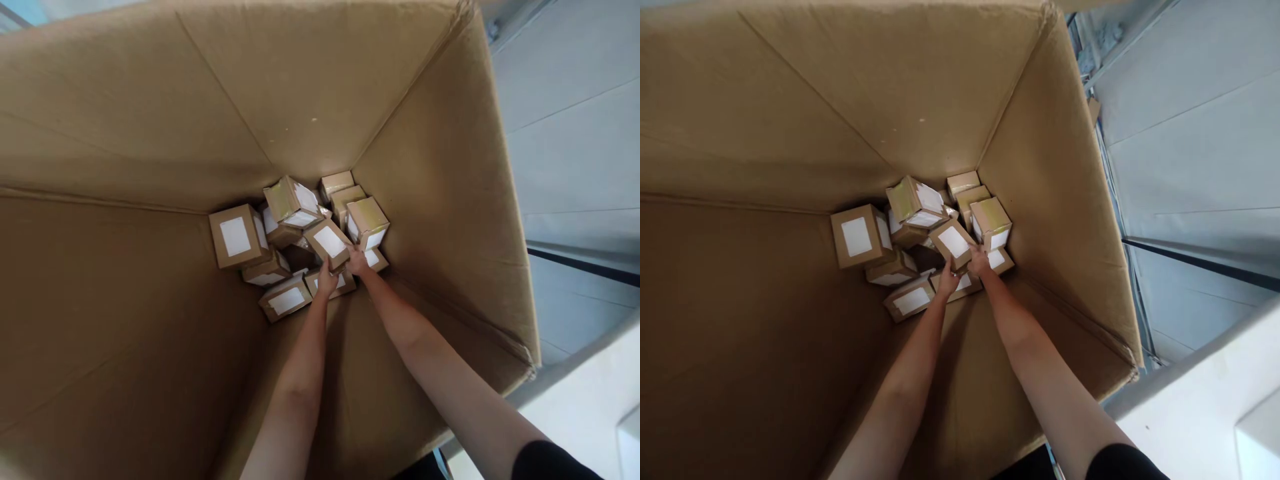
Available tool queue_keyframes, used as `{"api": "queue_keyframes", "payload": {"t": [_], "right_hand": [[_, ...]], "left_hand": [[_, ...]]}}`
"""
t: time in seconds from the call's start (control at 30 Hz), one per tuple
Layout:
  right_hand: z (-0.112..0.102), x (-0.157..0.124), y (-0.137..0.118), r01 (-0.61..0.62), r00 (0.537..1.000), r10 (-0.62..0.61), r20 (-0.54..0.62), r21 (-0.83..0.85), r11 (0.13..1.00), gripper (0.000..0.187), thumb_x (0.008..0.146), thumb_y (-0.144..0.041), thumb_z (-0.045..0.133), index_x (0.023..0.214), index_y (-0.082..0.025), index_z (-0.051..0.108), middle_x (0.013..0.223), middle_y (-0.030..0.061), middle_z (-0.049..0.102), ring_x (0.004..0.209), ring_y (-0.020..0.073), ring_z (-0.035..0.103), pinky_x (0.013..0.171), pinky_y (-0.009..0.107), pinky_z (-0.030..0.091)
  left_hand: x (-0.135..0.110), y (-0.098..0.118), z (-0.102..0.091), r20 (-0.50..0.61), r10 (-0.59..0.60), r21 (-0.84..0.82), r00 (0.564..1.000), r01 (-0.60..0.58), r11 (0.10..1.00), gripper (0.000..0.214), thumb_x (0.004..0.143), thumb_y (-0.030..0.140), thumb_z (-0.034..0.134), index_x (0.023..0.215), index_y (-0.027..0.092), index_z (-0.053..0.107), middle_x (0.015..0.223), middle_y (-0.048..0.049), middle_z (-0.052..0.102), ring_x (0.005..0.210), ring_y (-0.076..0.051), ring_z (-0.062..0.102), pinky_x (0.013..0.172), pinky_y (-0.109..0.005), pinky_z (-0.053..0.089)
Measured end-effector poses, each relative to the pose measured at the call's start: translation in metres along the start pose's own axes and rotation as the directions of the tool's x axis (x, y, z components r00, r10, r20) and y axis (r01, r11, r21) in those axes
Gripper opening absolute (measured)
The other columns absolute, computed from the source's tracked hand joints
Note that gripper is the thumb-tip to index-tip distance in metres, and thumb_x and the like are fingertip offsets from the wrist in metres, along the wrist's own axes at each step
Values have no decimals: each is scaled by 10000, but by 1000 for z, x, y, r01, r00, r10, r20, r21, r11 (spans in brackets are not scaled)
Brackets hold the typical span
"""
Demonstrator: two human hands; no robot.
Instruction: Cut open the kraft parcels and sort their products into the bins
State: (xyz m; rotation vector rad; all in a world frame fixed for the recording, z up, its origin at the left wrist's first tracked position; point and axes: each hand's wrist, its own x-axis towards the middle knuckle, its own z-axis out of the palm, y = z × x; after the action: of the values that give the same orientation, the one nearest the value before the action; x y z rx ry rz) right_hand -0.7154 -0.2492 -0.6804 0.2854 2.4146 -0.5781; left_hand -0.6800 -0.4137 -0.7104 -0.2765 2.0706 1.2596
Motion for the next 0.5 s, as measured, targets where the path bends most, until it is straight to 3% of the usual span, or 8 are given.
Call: {"api": "queue_keyframes", "payload": {"t": [0.17, 0.37, 0.5], "right_hand": [[-22, -28, -35, -20, 999, 21, 32, -33, 999, 723, 885, -133, 644, 1591, -227, 517, 1501, 131, 579, 1334, 302, 562, 1183, 386, 419], [-73, -91, -89, 19, 999, -17, 36, -49, 999, 534, 952, -260, 709, 1482, -250, 643, 1477, 164, 579, 1312, 303, 587, 1168, 410, 424], [-118, -146, -136, 27, 996, -30, -85, -38, 999, 484, 947, -224, 715, 1430, -239, 686, 1419, 172, 593, 1255, 288, 632, 1132, 387, 462]], "left_hand": [[-24, 15, -30, -144, -104, -5, 984, 104, 995, 802, 806, 127, 715, 1575, 175, 493, 1484, -135, 634, 1387, -306, 578, 1199, -459, 460], [-88, 60, -97, -196, -5, 31, 981, 12, 999, 610, 863, 182, 689, 1468, 205, 615, 1320, -131, 687, 1238, -280, 645, 1137, -459, 497], [-139, 107, -143, -226, 107, 54, 968, -97, 994, 563, 899, 193, 652, 1459, 232, 624, 1308, -119, 684, 1218, -267, 651, 1130, -446, 497]]}}
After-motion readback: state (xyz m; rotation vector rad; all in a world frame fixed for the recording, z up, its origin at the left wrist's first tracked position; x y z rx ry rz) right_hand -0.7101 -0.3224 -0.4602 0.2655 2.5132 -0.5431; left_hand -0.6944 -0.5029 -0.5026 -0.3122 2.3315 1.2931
